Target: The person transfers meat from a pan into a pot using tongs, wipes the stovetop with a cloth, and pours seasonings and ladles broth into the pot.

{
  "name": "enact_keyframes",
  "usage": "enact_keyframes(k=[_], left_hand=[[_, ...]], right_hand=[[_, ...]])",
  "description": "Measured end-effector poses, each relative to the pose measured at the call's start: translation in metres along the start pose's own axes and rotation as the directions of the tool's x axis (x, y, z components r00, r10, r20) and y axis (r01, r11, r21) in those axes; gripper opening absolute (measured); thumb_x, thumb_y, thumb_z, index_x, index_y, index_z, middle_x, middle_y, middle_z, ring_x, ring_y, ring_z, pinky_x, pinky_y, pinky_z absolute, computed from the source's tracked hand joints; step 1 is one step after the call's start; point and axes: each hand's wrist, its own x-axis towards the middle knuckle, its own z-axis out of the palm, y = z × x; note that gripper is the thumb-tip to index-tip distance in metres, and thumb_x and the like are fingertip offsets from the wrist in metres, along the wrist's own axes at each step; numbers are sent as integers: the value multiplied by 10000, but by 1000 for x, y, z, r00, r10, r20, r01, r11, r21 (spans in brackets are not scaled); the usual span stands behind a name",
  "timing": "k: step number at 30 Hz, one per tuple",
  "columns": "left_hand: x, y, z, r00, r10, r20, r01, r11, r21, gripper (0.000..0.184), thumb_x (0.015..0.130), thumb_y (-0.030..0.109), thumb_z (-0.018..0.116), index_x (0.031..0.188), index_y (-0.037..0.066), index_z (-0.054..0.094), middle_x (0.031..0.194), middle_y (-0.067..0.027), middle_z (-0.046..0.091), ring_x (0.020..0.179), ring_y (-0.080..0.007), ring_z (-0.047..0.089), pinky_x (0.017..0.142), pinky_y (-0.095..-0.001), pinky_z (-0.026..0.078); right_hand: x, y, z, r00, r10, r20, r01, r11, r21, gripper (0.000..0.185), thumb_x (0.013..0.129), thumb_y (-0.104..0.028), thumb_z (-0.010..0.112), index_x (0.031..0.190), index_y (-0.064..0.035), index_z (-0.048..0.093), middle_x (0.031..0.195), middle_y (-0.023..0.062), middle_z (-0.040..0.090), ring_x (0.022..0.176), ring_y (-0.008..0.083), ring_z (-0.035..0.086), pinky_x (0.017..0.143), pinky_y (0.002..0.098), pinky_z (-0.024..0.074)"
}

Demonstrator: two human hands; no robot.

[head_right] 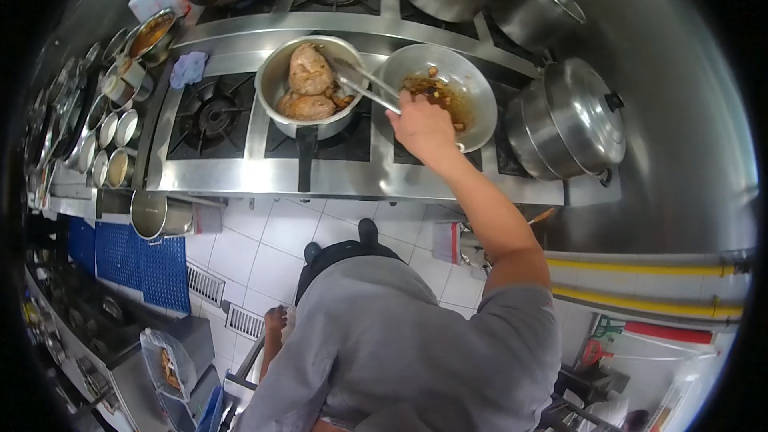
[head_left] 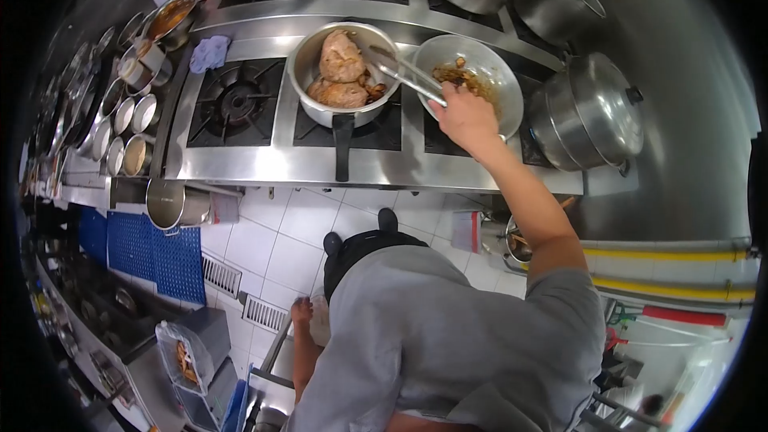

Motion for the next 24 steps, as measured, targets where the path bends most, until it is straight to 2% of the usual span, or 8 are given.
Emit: enact_keyframes(k=[4, 6, 8, 10, 11, 18, 23, 24], left_hand=[[7, -18, -4, 975, -160, 155, 177, 978, -107, 250, 893, 326, 554, 867, 80, 587, 639, -21, 558, 447, -127, 489, 376, -269, 365], [12, -33, -3, 965, -238, 112, 252, 958, -138, 267, 903, 307, 549, 1030, 80, 604, 722, -53, 604, 501, -144, 511, 413, -291, 375], [-6, -31, 0, 982, -186, 17, 186, 982, -40, 246, 909, 299, 546, 1033, 93, 599, 699, -35, 583, 499, -133, 495, 408, -290, 355], [10, -48, -7, 963, -131, 235, 186, 956, -229, 249, 907, 308, 550, 1017, 90, 601, 696, -29, 579, 496, -129, 489, 405, -283, 341], [-7, -28, 1, 982, -159, 97, 170, 978, -121, 239, 905, 312, 545, 1002, 101, 605, 690, -24, 571, 501, -125, 488, 410, -266, 330], [-6, -26, 7, 974, -182, 132, 208, 953, -220, 197, 900, 289, 539, 994, 131, 608, 692, -27, 568, 478, -125, 480, 399, -260, 317], [34, -38, -12, 869, -184, 459, 407, 793, -453, 200, 899, 297, 537, 954, 120, 612, 722, -31, 582, 504, -129, 488, 425, -288, 365], [28, -37, -7, 935, -152, 321, 274, 885, -377, 198, 899, 299, 538, 937, 118, 608, 718, -27, 578, 508, -127, 486, 429, -292, 370]], right_hand=[[8, 20, 15, 991, -58, 118, 61, 998, -21, 411, 899, -402, 533, 1096, -42, 561, 954, 195, 639, 872, 360, 643, 735, 452, 519], [7, 38, 4, 997, 69, 45, -69, 998, 2, 426, 896, -422, 530, 1103, -52, 563, 961, 194, 650, 888, 364, 642, 755, 459, 515], [11, 60, -20, 975, 217, 52, -216, 976, -27, 447, 896, -447, 516, 1116, -62, 578, 960, 191, 662, 920, 358, 641, 790, 459, 511], [22, 100, -12, 937, 345, 53, -342, 937, -67, 444, 878, -436, 542, 1108, -62, 602, 994, 196, 660, 954, 368, 635, 800, 453, 513], [25, 117, -4, 926, 371, 62, -365, 926, -96, 448, 866, -443, 553, 1066, -48, 626, 1011, 193, 661, 971, 364, 634, 817, 443, 514], [18, 148, 62, 876, 406, 259, -368, 911, -184, 459, 843, -456, 593, 1022, -40, 667, 1037, 178, 661, 980, 338, 639, 840, 417, 508], [21, 151, 92, 853, 434, 289, -400, 900, -172, 468, 850, -463, 595, 1033, -38, 663, 1055, 176, 657, 1011, 333, 628, 852, 410, 501], [21, 152, 95, 852, 441, 281, -413, 897, -155, 484, 853, -470, 592, 1028, -24, 657, 1051, 179, 658, 1009, 343, 627, 853, 422, 500]])
